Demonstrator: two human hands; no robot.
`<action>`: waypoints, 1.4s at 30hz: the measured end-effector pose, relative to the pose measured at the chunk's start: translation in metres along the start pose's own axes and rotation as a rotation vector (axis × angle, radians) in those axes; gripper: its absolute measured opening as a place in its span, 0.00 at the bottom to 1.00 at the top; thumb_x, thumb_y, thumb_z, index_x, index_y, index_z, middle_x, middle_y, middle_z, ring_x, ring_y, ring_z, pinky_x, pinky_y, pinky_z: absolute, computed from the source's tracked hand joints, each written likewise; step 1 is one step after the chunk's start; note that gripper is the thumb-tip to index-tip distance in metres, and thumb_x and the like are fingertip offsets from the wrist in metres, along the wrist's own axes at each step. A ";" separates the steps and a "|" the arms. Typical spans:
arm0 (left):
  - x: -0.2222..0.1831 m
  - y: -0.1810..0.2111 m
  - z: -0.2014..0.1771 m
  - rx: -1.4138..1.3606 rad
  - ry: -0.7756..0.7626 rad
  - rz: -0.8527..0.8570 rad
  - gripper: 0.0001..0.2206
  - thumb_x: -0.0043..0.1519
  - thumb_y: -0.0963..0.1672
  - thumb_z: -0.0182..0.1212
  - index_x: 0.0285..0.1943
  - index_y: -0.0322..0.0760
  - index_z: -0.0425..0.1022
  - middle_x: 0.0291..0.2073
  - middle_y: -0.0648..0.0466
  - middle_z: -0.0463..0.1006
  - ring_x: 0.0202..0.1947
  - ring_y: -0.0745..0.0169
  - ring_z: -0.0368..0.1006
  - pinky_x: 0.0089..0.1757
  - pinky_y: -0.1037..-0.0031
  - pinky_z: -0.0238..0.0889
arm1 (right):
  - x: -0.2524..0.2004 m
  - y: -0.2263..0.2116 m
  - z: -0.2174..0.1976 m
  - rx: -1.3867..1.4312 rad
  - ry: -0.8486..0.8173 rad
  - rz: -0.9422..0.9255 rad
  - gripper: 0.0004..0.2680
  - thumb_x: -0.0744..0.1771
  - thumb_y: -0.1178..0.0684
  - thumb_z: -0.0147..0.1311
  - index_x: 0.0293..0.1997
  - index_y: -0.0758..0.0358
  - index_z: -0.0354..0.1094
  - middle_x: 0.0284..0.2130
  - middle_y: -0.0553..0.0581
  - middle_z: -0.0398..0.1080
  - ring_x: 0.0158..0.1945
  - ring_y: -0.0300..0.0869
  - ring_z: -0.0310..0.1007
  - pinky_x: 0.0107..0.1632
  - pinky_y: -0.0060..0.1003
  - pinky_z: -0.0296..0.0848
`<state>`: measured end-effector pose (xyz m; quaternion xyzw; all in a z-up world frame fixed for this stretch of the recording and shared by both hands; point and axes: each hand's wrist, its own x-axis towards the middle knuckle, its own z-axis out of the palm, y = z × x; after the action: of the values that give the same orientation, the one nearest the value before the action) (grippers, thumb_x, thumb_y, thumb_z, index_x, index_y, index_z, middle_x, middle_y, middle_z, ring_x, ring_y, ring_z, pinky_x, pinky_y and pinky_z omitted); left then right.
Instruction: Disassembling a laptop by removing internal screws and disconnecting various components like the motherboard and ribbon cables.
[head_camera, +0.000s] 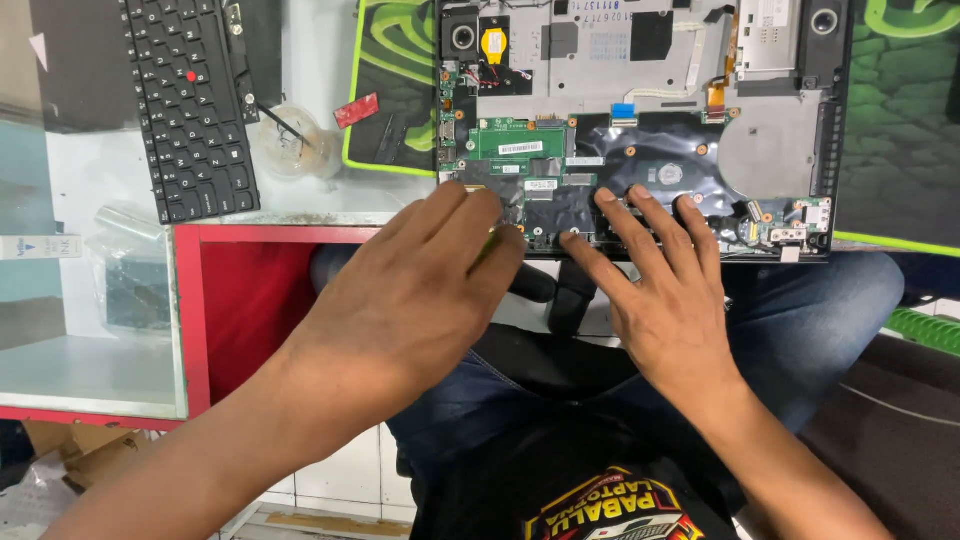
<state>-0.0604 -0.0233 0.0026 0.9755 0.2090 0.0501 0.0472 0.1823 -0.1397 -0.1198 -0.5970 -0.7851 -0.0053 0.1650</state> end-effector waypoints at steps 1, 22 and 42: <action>0.003 0.001 -0.001 0.000 -0.001 0.000 0.09 0.65 0.34 0.61 0.52 0.31 0.75 0.47 0.44 0.69 0.45 0.44 0.68 0.47 0.57 0.71 | 0.005 0.001 -0.005 0.000 0.000 0.000 0.29 0.64 0.74 0.56 0.73 0.48 0.74 0.78 0.62 0.66 0.81 0.61 0.65 0.82 0.63 0.57; 0.027 0.012 0.002 0.206 0.128 0.224 0.08 0.70 0.37 0.62 0.40 0.40 0.82 0.45 0.47 0.79 0.47 0.50 0.74 0.46 0.65 0.73 | 0.041 0.034 -0.003 0.035 -0.209 -0.125 0.32 0.74 0.34 0.54 0.92 0.41 0.43 0.89 0.61 0.39 0.89 0.66 0.34 0.82 0.83 0.39; 0.040 0.037 0.015 0.130 0.080 0.023 0.11 0.73 0.39 0.56 0.52 0.18 0.81 0.51 0.32 0.74 0.36 0.38 0.79 0.37 0.59 0.80 | 0.038 0.035 0.001 0.100 -0.141 -0.132 0.26 0.78 0.34 0.48 0.91 0.47 0.52 0.88 0.62 0.42 0.89 0.65 0.35 0.82 0.85 0.39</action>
<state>-0.0075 -0.0413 -0.0045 0.9761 0.2021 0.0757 -0.0250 0.2061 -0.0943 -0.1175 -0.5340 -0.8316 0.0651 0.1382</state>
